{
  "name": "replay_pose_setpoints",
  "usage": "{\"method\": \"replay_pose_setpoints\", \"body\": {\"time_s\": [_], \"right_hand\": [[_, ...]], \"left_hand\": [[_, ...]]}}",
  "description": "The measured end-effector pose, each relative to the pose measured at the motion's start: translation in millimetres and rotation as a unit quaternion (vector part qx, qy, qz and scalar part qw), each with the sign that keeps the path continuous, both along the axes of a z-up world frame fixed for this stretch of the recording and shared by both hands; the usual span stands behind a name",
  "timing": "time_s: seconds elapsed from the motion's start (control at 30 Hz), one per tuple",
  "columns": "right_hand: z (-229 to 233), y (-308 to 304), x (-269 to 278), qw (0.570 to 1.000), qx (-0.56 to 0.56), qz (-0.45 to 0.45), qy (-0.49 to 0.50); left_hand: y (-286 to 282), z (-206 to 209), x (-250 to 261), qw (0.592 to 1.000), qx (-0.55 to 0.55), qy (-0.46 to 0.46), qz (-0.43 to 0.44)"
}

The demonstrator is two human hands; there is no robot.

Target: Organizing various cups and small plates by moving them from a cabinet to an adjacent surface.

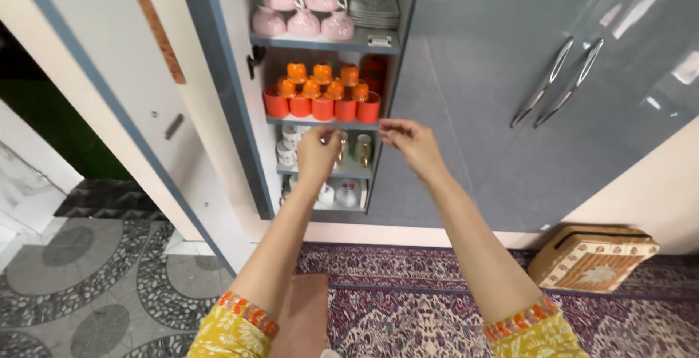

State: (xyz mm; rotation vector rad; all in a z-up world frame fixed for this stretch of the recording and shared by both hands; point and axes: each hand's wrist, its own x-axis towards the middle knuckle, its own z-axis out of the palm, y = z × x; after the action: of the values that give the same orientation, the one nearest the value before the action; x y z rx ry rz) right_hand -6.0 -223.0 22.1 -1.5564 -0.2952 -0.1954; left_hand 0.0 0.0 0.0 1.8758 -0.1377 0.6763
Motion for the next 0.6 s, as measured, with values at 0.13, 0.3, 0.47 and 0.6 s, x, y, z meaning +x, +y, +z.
{"method": "replay_pose_setpoints", "body": {"time_s": [0.13,0.3,0.47,0.6], "right_hand": [[13,-15,0,1.000,0.003,-0.007,0.007],[18,-20,15,0.999,0.035,-0.010,0.009],[33,-7,43,0.999,0.035,-0.014,0.004],[42,7,75,0.999,0.027,-0.026,-0.034]], "left_hand": [[3,2,7,1.000,-0.007,0.024,-0.018],[12,3,23,0.998,-0.012,0.044,0.034],[28,23,48,0.997,-0.054,0.050,0.018],[44,36,83,0.997,-0.074,0.011,0.010]]}}
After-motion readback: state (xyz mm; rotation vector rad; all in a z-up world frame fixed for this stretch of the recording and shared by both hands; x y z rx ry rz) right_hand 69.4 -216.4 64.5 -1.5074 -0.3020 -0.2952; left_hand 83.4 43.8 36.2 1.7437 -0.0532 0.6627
